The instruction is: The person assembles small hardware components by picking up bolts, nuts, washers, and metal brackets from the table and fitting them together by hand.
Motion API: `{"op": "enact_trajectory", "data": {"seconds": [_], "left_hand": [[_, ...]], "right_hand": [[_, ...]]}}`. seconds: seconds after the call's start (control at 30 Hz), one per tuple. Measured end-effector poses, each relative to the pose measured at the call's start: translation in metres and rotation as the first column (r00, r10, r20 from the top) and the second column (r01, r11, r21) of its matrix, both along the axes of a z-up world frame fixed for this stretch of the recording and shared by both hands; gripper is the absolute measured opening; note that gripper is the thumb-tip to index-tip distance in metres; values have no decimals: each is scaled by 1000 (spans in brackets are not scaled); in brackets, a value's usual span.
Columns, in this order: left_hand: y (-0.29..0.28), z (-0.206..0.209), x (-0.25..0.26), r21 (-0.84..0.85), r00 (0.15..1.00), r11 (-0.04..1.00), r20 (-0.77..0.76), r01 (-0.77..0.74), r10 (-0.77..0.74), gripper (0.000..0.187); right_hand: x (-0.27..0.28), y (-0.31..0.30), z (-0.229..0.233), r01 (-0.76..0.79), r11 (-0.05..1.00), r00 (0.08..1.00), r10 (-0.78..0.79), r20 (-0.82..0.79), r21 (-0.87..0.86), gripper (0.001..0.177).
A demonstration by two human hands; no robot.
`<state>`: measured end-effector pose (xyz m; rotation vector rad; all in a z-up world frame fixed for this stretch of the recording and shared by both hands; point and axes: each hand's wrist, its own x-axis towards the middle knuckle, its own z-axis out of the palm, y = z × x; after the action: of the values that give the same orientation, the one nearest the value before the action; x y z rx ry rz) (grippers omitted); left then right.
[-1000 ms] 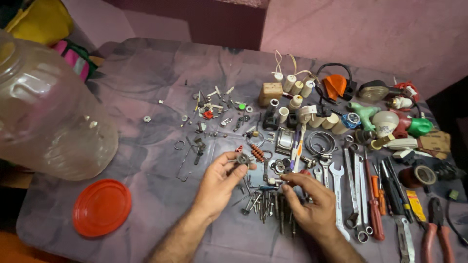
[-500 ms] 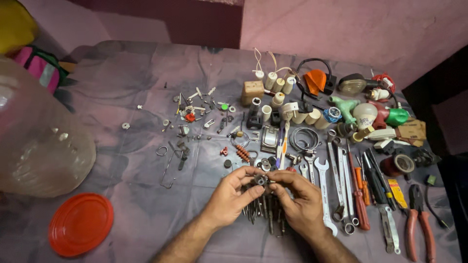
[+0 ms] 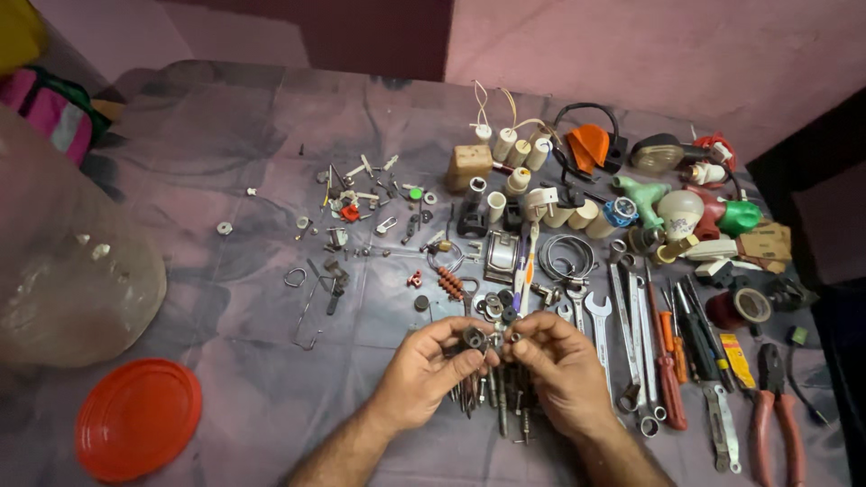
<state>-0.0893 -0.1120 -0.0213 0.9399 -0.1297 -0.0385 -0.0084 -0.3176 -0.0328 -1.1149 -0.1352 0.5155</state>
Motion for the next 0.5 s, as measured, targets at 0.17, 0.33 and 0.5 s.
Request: {"op": "enact_trajectory", "data": {"seconds": [0.17, 0.33, 0.5], "left_hand": [[7, 0, 0, 14, 992, 999, -117, -51, 53, 37], [24, 3, 4, 41, 984, 986, -72, -161, 163, 35], [27, 7, 8, 119, 960, 962, -104, -246, 259, 33]], "right_hand": [[4, -10, 16, 127, 977, 986, -107, 125, -172, 24], [16, -6, 39, 323, 891, 871, -147, 469, -319, 19], [12, 9, 50, 404, 650, 794, 99, 599, -643, 22]]}}
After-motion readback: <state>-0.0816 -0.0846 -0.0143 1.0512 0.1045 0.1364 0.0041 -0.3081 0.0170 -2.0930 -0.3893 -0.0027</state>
